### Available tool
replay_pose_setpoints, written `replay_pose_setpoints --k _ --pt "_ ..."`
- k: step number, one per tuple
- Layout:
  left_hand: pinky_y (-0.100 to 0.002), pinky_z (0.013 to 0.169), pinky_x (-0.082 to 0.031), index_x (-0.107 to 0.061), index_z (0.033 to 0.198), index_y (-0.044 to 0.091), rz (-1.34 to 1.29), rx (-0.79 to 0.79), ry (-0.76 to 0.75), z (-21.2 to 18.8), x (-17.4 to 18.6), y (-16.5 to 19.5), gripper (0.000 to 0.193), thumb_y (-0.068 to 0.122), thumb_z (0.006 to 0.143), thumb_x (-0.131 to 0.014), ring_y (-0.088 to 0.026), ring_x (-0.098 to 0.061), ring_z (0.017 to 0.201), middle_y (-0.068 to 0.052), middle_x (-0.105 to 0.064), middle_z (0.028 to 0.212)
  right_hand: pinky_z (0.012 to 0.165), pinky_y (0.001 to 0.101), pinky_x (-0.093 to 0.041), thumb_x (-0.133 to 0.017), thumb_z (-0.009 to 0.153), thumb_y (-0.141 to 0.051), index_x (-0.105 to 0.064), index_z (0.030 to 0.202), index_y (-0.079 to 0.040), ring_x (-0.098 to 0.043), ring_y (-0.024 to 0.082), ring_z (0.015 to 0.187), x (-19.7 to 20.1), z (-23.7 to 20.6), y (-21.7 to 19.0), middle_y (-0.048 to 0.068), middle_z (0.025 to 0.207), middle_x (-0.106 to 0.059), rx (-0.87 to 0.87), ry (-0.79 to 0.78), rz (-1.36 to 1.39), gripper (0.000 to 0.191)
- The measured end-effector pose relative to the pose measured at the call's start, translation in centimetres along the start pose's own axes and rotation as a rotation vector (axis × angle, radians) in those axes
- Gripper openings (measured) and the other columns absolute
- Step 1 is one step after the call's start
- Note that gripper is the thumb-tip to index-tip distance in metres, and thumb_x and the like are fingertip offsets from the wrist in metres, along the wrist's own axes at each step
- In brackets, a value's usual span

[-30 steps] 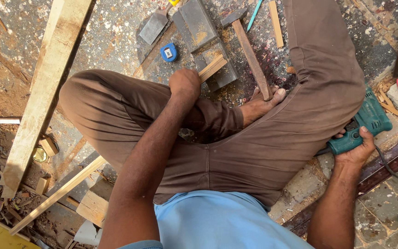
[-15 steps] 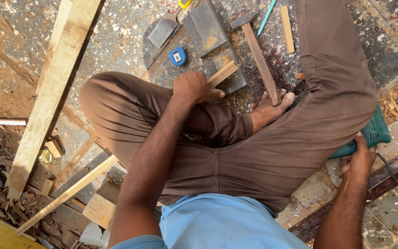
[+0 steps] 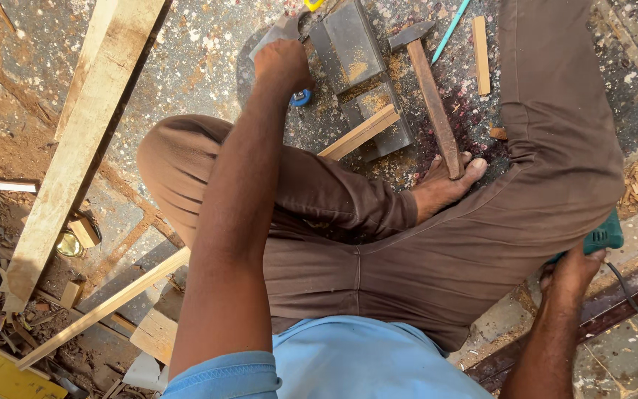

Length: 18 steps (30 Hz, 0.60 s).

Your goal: The person drills holes into wood blocks with a power drill and strikes a metal tool with a hammer while holding the wood by hand.

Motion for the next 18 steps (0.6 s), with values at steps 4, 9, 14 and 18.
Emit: replay_pose_setpoints --k 4,9,14,18 --pt "-0.044 0.089 -0.059 -0.074 0.113 0.008 0.058 -0.056 -0.011 0.5 -2.1 0.9 0.051 0.031 0.071 -0.094 -0.031 -0.072 0.104 -0.016 -0.074 0.112 0.059 0.0295 -0.061 -0.065 0.117 -0.035 -0.051 0.148 0.005 -0.074 0.021 0.076 2.4 -1.7 -2.1 0.016 0.106 -0.072 0.036 -0.131 -0.400 0.052" --pt "-0.043 0.094 -0.057 -0.079 0.109 0.010 -0.040 0.134 -0.045 1.4 -2.8 0.3 0.029 0.022 0.083 -0.084 -0.026 -0.075 0.100 -0.012 -0.078 0.109 0.062 0.0284 -0.060 -0.061 0.113 -0.008 -0.063 0.140 0.007 -0.073 0.024 0.080 4.8 -4.2 -7.6 0.021 0.106 -0.072 0.527 0.100 -0.557 0.031" --pt "-0.049 0.106 -0.043 -0.078 0.108 0.013 -0.178 0.317 -0.110 1.7 -3.0 1.2 0.042 0.032 0.073 -0.092 -0.025 -0.071 0.101 -0.007 -0.075 0.108 0.080 0.0244 -0.064 -0.048 0.117 0.001 -0.061 0.133 0.011 -0.076 0.021 0.091 -0.3 -6.9 -15.0 0.019 0.113 -0.072 0.767 -0.132 -0.282 0.023" --pt "-0.040 0.091 -0.055 -0.075 0.111 0.009 -0.207 0.303 -0.145 1.5 -3.0 1.5 0.036 0.023 0.079 -0.085 -0.024 -0.073 0.099 -0.010 -0.075 0.108 0.073 0.0243 -0.062 -0.058 0.117 0.004 -0.059 0.138 0.013 -0.073 0.018 0.083 -9.4 -9.6 -21.1 0.021 0.108 -0.073 0.895 -0.437 -0.105 0.024"
Point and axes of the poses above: each hand's wrist, its own z-axis towards the middle knuckle, its own x-axis out of the back of the hand, y = z × x, the point moved 1 cm from there along z, towards the middle knuckle
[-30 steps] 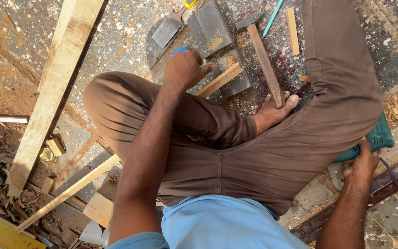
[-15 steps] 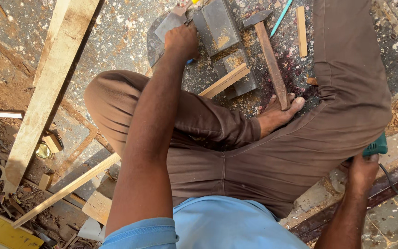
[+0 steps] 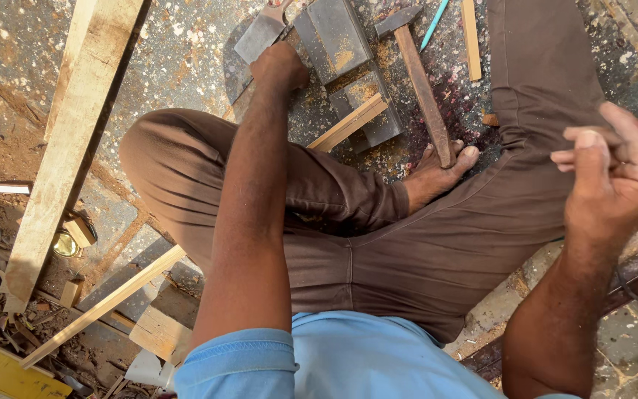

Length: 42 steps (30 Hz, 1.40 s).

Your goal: The person drills holes into wood blocks with a power drill and strikes a metal tool with a hammer while holding the wood by hand.

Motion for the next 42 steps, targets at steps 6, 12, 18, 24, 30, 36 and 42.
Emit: replay_pose_setpoints --k 6,12,18,24,30,36,42 --pt "-0.034 0.067 -0.058 -0.072 0.101 0.004 -0.257 -0.250 0.466 -4.0 1.3 0.2 0.022 0.019 0.085 -0.075 -0.022 -0.072 0.076 -0.012 -0.074 0.087 0.078 0.0323 -0.063 -0.069 0.109 -0.002 -0.068 0.135 0.004 -0.078 0.020 0.092 -12.1 8.4 -1.0 0.016 0.107 -0.079 0.165 -0.261 -0.131 0.027" --pt "-0.031 0.062 -0.056 -0.067 0.096 0.004 -0.786 -0.505 0.638 -15.5 -2.2 0.6 0.012 0.001 0.085 -0.070 -0.014 -0.067 0.066 -0.005 -0.071 0.078 0.089 0.0447 -0.057 -0.074 0.100 -0.022 -0.067 0.134 -0.003 -0.072 0.025 0.097 -18.3 7.7 4.9 0.018 0.118 -0.072 -0.088 -0.499 -0.443 0.039" --pt "-0.028 0.079 -0.061 -0.076 0.111 0.010 -0.837 -0.613 0.616 -19.8 -3.7 1.8 0.024 0.012 0.089 -0.082 -0.012 -0.072 0.087 -0.003 -0.072 0.097 0.100 0.0523 -0.050 -0.077 0.097 -0.026 -0.052 0.146 -0.003 -0.068 0.033 0.111 -19.3 6.8 9.1 0.022 0.126 -0.067 -0.107 -0.607 -0.545 0.059" --pt "-0.029 0.081 -0.062 -0.079 0.112 0.012 -0.966 -0.526 0.736 -20.4 -6.2 3.7 0.016 0.014 0.096 -0.079 -0.015 -0.070 0.092 -0.004 -0.071 0.098 0.102 0.0543 -0.049 -0.075 0.099 -0.027 -0.047 0.149 -0.001 -0.067 0.036 0.113 -19.6 6.7 9.8 0.024 0.126 -0.067 -0.167 -0.623 -0.562 0.063" --pt "-0.029 0.083 -0.064 -0.074 0.119 0.011 -1.064 -0.481 0.690 -19.7 -7.9 4.2 0.022 0.012 0.097 -0.074 -0.014 -0.073 0.095 -0.004 -0.074 0.102 0.101 0.0546 -0.049 -0.073 0.101 -0.027 -0.045 0.150 0.000 -0.067 0.035 0.112 -19.4 6.7 9.8 0.024 0.128 -0.066 -0.171 -0.621 -0.546 0.063" --pt "-0.031 0.090 -0.066 -0.074 0.112 0.008 -1.088 -0.415 0.622 -19.4 -8.1 4.5 0.016 0.012 0.097 -0.074 -0.015 -0.078 0.102 -0.007 -0.080 0.110 0.100 0.0529 -0.052 -0.072 0.101 -0.026 -0.047 0.150 -0.002 -0.070 0.034 0.109 -19.4 6.6 9.8 0.023 0.122 -0.070 -0.192 -0.640 -0.560 0.060" --pt "-0.031 0.084 -0.067 -0.075 0.110 0.008 -1.039 -0.362 0.595 -19.2 -8.3 4.4 0.015 0.013 0.096 -0.075 -0.014 -0.080 0.096 -0.008 -0.081 0.105 0.097 0.0528 -0.053 -0.073 0.101 -0.027 -0.048 0.149 0.000 -0.071 0.034 0.107 -19.1 6.4 9.9 0.024 0.118 -0.071 -0.143 -0.618 -0.535 0.061"
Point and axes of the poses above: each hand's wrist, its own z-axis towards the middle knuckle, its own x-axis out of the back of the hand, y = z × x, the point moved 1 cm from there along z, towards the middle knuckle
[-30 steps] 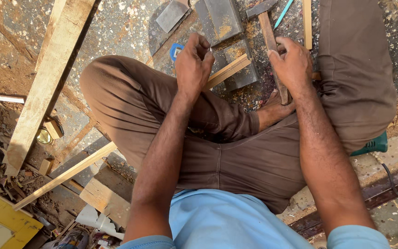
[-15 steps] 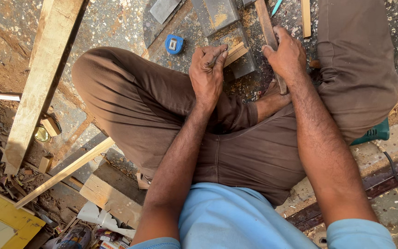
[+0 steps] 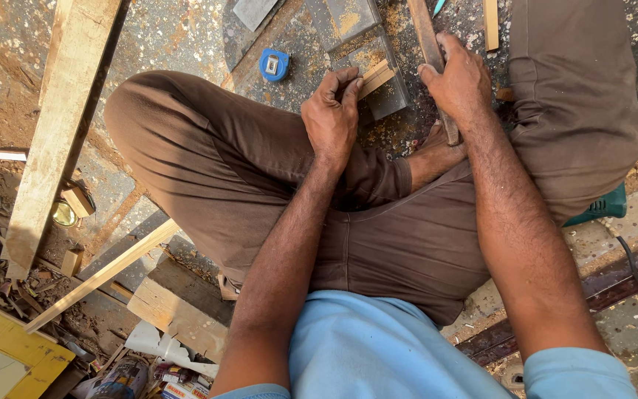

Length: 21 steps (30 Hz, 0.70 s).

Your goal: The person drills holes into wood blocks with a power drill and strikes a metal tool with a hammer while holding the wood by hand.

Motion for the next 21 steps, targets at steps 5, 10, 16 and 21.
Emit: replay_pose_setpoints --k 5,10,16,21 --pt "-0.030 0.085 -0.067 -0.076 0.109 0.008 -0.017 -0.065 0.013 0.0 0.0 0.0 0.015 0.013 0.096 -0.075 -0.014 -0.079 0.097 -0.008 -0.081 0.106 0.096 0.0526 -0.054 -0.073 0.101 -0.027 -0.047 0.150 0.001 -0.071 0.035 0.105 -0.1 0.1 0.0 0.026 0.118 -0.070 0.019 0.011 0.011 0.062" --pt "-0.031 0.084 -0.067 -0.076 0.109 0.007 -0.004 -0.030 0.009 0.0 -0.1 -0.1 0.015 0.012 0.095 -0.076 -0.015 -0.080 0.096 -0.009 -0.082 0.104 0.096 0.0531 -0.054 -0.072 0.100 -0.027 -0.047 0.151 -0.002 -0.072 0.035 0.104 0.0 0.2 0.0 0.025 0.114 -0.072 -0.026 -0.020 -0.016 0.062" --pt "-0.031 0.082 -0.068 -0.077 0.109 0.007 0.015 -0.064 0.012 0.0 -0.2 0.0 0.014 0.012 0.096 -0.075 -0.015 -0.080 0.095 -0.009 -0.081 0.103 0.097 0.0522 -0.054 -0.073 0.100 -0.028 -0.049 0.149 -0.004 -0.072 0.033 0.103 -0.2 0.4 0.4 0.022 0.114 -0.073 -0.054 -0.020 0.000 0.060" --pt "-0.030 0.081 -0.068 -0.076 0.110 0.007 0.012 -0.056 0.001 -0.1 -0.2 0.1 0.014 0.012 0.096 -0.074 -0.015 -0.080 0.095 -0.009 -0.081 0.104 0.092 0.0513 -0.053 -0.079 0.095 -0.024 -0.049 0.145 0.001 -0.071 0.032 0.100 -0.7 1.1 0.7 0.023 0.113 -0.070 -0.046 0.016 0.064 0.064"
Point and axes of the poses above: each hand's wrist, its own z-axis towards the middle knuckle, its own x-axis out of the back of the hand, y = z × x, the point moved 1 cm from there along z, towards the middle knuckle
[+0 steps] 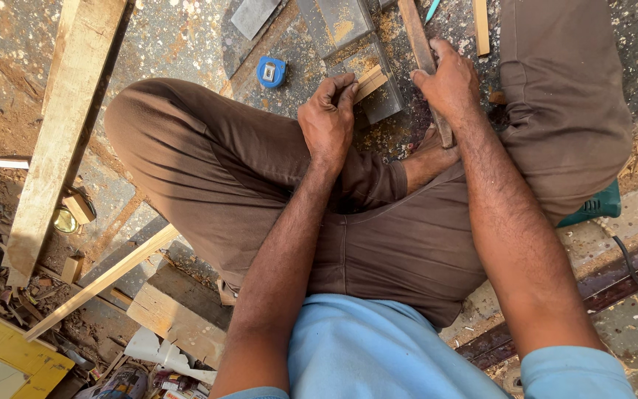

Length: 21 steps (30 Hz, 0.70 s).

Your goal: The person drills holes into wood blocks with a power drill and strikes a metal tool with a hammer while holding the wood by hand.

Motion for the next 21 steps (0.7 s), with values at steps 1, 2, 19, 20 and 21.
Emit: replay_pose_setpoints --k 1,2,19,20,21 --pt "-0.030 0.081 -0.068 -0.076 0.109 0.007 0.002 0.006 0.002 0.0 0.0 0.1 0.014 0.012 0.096 -0.074 -0.015 -0.080 0.094 -0.009 -0.081 0.104 0.090 0.0514 -0.054 -0.080 0.093 -0.024 -0.050 0.144 0.002 -0.070 0.031 0.099 0.0 0.0 0.0 0.023 0.113 -0.069 0.003 0.017 0.022 0.064" --pt "-0.030 0.080 -0.068 -0.076 0.108 0.007 0.004 0.012 0.004 0.0 0.0 0.1 0.013 0.012 0.096 -0.075 -0.015 -0.080 0.094 -0.009 -0.081 0.104 0.088 0.0490 -0.055 -0.079 0.094 -0.023 -0.054 0.140 0.001 -0.071 0.028 0.095 0.1 0.1 0.0 0.021 0.109 -0.071 -0.045 -0.015 0.048 0.058" --pt "-0.036 0.082 -0.063 -0.069 0.108 0.013 0.207 -0.167 0.035 -1.0 0.7 1.8 0.016 0.011 0.094 -0.075 -0.021 -0.077 0.095 -0.005 -0.077 0.105 0.088 0.0337 -0.063 -0.073 0.113 -0.003 -0.041 0.145 0.002 -0.075 0.021 0.102 10.1 -16.2 -8.1 0.018 0.117 -0.072 0.508 0.233 0.342 0.045" --pt "-0.036 0.083 -0.064 -0.069 0.111 0.014 0.225 -0.174 0.032 -1.0 0.6 1.6 0.018 0.011 0.094 -0.074 -0.021 -0.077 0.096 -0.004 -0.077 0.106 0.091 0.0362 -0.063 -0.075 0.112 -0.004 -0.042 0.147 0.002 -0.075 0.025 0.105 10.5 -17.4 -8.6 0.021 0.119 -0.071 0.545 0.275 0.220 0.048" --pt "-0.036 0.082 -0.063 -0.066 0.115 0.014 0.227 -0.137 0.006 -0.9 0.5 1.4 0.023 0.012 0.094 -0.074 -0.020 -0.077 0.094 -0.003 -0.078 0.105 0.092 0.0394 -0.064 -0.076 0.107 -0.006 -0.042 0.148 0.001 -0.075 0.030 0.109 10.5 -18.2 -9.0 0.025 0.126 -0.069 0.582 0.312 0.105 0.054"
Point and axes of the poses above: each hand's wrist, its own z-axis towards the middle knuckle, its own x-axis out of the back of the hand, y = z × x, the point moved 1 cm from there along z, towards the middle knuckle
